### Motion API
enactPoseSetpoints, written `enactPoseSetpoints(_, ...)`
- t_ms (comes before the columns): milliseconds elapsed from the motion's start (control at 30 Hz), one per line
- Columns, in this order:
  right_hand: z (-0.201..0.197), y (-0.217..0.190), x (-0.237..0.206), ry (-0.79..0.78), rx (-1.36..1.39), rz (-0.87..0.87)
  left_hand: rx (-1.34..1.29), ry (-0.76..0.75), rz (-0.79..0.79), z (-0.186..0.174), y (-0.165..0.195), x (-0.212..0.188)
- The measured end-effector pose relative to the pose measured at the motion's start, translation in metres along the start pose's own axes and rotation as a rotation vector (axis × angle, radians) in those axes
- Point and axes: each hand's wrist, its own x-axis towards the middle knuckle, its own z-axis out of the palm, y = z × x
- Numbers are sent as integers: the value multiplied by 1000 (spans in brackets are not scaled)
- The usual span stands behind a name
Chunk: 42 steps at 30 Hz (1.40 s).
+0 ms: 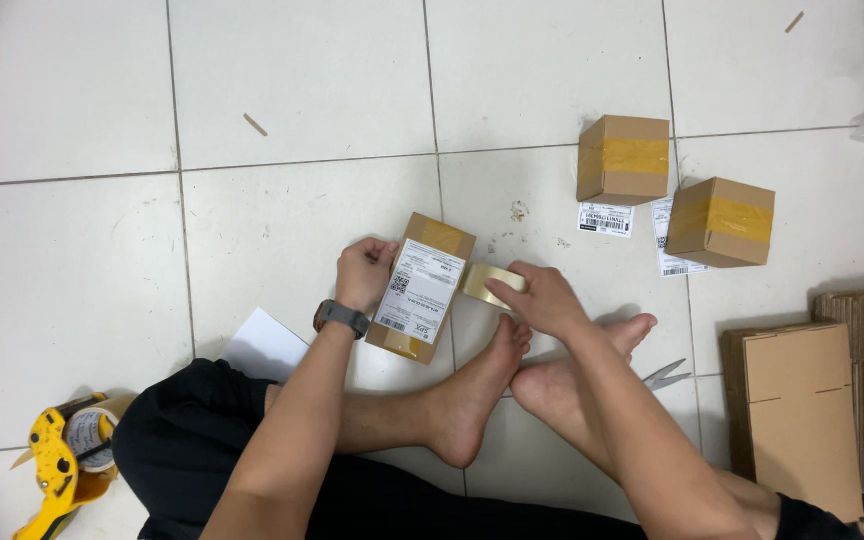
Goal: The person sits on the floor and tapes small cardboard boxes closed using a tape dispenser and scissors. They then stand and organize plastic-wrapped items from a blue chair onto a metal rack, hanging them on hooks.
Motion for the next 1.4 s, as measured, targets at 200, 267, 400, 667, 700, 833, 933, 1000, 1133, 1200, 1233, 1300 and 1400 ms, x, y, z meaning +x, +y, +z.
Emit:
enactPoseSetpoints(200, 30, 28, 17, -72, 137, 23, -153, -222, 242, 8, -45, 10)
enactPoseSetpoints(267, 29, 43, 10, -52, 191, -51, -83, -233, -11, 20, -42, -4)
enactPoseSetpoints(400, 1, 92, -33, 367, 313, -8, -52, -280, -92, 38, -20, -30)
enactPoseSetpoints(667, 2, 221, -108, -317, 213, 935, -144, -379, -59, 30, 5, -33)
enactPoseSetpoints(700, 12, 223, -110, -249, 223, 906, -144, -379, -58, 29, 5, -35)
enactPoseSetpoints(833, 12, 217, -109, -94, 194, 916, -152, -374, -111, 26, 7, -48)
enactPoseSetpoints(933, -12, 198, -109, 456, 735, 884, -204, -353, -155, 22, 6, -59)
enactPoseSetpoints(1000, -12, 172, -110, 741, 1105, 627, -247, -323, -97, 18, 4, -66)
enactPoseSetpoints(1133, 43, 95, -175, 506, 1315, 125, -354, -272, -234, -1, -1, -72)
enactPoseSetpoints(1200, 90, 54, -206, 106, 1540, 513, -405, -281, -248, -11, -2, -74)
enactPoseSetpoints(1233, 110, 38, -217, -88, 1574, 328, -415, -274, -249, -14, -3, -75)
enactPoseSetpoints(1300, 142, 15, -214, -266, 1367, 201, -427, -261, -253, -19, -3, -78)
enactPoseSetpoints(1400, 164, 3, -156, -37, 1077, 257, -399, -226, -295, -21, -2, -78)
